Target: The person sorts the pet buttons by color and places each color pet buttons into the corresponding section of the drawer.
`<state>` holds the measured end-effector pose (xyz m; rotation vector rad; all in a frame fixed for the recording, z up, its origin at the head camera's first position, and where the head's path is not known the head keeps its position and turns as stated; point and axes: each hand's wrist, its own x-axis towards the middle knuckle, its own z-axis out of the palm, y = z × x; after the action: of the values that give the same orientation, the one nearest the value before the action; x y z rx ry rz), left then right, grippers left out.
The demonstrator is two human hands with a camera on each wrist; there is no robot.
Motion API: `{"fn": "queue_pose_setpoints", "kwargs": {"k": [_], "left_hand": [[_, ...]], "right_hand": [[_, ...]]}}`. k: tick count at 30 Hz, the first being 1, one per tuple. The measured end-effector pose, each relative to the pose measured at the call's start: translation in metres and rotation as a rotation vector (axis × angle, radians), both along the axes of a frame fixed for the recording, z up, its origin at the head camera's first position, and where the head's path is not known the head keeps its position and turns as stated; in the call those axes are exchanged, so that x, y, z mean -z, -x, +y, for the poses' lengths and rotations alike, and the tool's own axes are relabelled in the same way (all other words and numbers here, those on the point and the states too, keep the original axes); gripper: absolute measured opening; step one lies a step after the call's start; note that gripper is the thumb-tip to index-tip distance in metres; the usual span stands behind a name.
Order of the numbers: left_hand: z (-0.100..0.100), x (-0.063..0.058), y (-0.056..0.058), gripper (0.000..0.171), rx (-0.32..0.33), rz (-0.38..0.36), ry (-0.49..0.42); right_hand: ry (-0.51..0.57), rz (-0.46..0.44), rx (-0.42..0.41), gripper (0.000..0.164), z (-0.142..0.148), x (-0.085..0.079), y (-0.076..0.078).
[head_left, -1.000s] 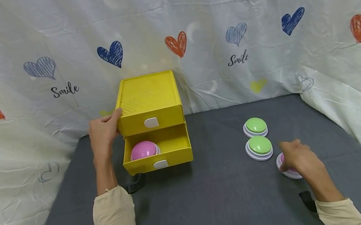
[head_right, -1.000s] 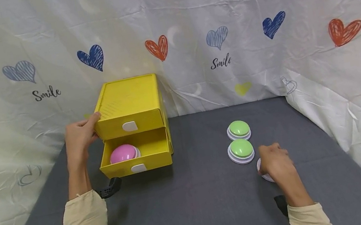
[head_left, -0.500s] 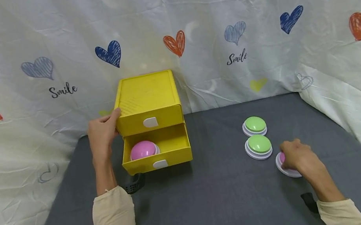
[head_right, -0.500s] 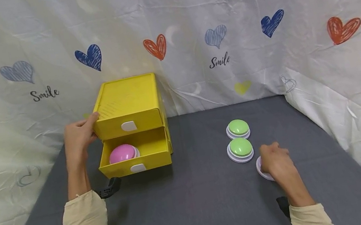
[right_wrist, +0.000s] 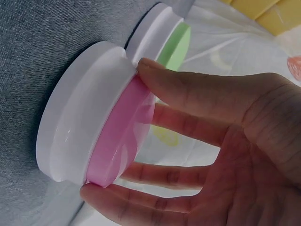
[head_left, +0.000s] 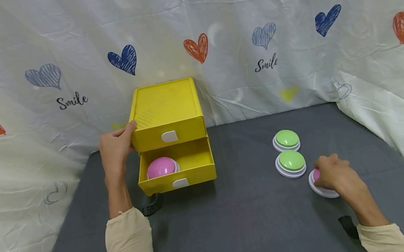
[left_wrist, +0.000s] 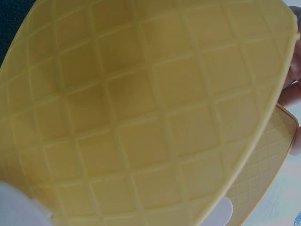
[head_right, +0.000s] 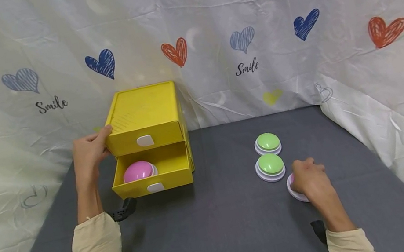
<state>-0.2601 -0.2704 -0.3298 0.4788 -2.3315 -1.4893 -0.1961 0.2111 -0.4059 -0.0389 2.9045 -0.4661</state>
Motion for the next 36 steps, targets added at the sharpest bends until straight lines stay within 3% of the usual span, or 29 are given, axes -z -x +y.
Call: {"fn": "queue_pose_setpoints", "kwargs": {"k": [14,30,36], "left_hand": [[-0.002,-0.001,-0.001,0.067,-0.008,0.001,-0.003],[-0.001,0.001,0.000,0.063,-0.001,0.016,-0.002],[-0.001,0.000,-0.001,0.061,-0.008,0.035,0.014]], "right_hand": [[0.008,0.170,-0.017,0.042,-0.020,-0.028,-0.012],[0.013,0.187,-0.042,0.049,-0.048,-0.046,-0.007],[0.031,0.232,-0.068,0.044,-0.055,-0.051,-0.006]]}}
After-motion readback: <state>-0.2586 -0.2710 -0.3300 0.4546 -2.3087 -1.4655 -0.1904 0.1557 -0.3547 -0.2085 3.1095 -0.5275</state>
